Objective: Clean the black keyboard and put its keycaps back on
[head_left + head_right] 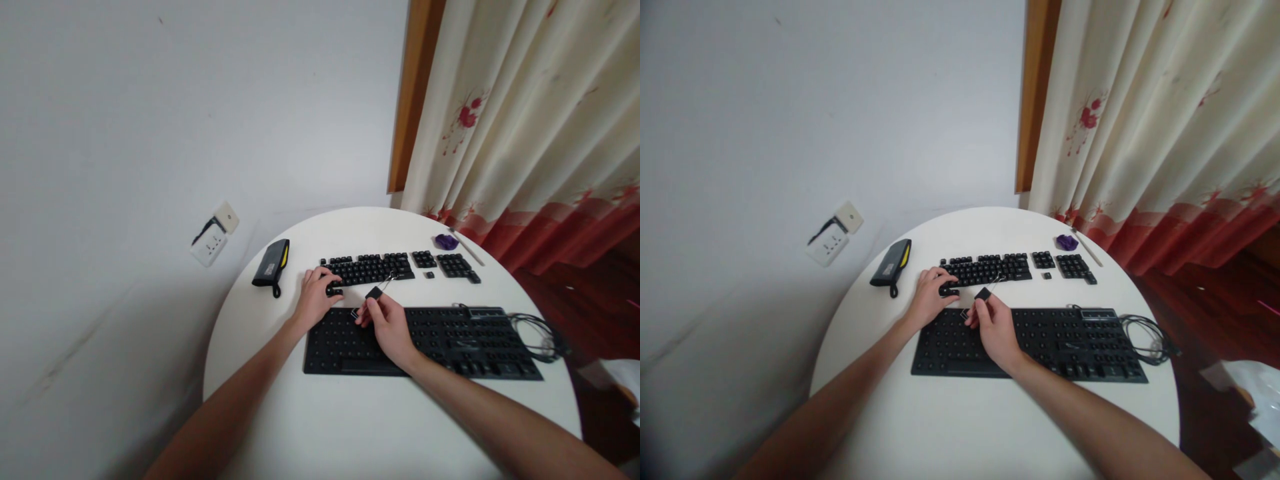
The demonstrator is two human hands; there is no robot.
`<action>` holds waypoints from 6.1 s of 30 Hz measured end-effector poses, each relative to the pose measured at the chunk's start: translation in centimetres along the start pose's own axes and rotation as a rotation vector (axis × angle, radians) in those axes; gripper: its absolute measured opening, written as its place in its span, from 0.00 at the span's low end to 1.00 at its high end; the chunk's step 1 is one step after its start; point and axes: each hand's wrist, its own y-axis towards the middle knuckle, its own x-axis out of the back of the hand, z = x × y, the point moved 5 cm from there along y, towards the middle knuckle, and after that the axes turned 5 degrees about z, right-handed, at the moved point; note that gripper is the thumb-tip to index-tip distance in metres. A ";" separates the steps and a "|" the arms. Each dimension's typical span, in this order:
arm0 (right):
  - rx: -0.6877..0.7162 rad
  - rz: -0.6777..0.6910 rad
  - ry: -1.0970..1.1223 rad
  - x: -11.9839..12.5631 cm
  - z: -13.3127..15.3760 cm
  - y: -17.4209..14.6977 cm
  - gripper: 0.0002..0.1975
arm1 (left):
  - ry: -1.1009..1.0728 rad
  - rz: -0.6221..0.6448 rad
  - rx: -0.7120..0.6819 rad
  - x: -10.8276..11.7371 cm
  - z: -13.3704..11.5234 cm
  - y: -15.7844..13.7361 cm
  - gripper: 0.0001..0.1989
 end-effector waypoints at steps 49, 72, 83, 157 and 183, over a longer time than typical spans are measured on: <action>0.026 -0.043 0.042 0.1 1.0 0.0 0.20 | -0.063 -0.080 0.091 0.6 0.2 -0.1 0.17; 0.018 -0.050 -0.017 5.5 1.7 0.4 0.19 | -0.011 0.516 -0.633 -2.8 -12.6 -6.6 0.14; -0.001 0.041 -0.075 4.8 0.8 0.2 0.18 | 0.019 0.326 -0.672 -3.5 -13.0 -7.2 0.05; -0.033 0.057 -0.084 5.2 0.1 0.4 0.20 | -1.038 0.457 0.394 2.2 -1.7 -2.1 0.25; -0.013 0.066 -0.064 5.0 0.6 0.2 0.19 | -0.062 0.191 -0.176 -3.6 -6.2 2.7 0.08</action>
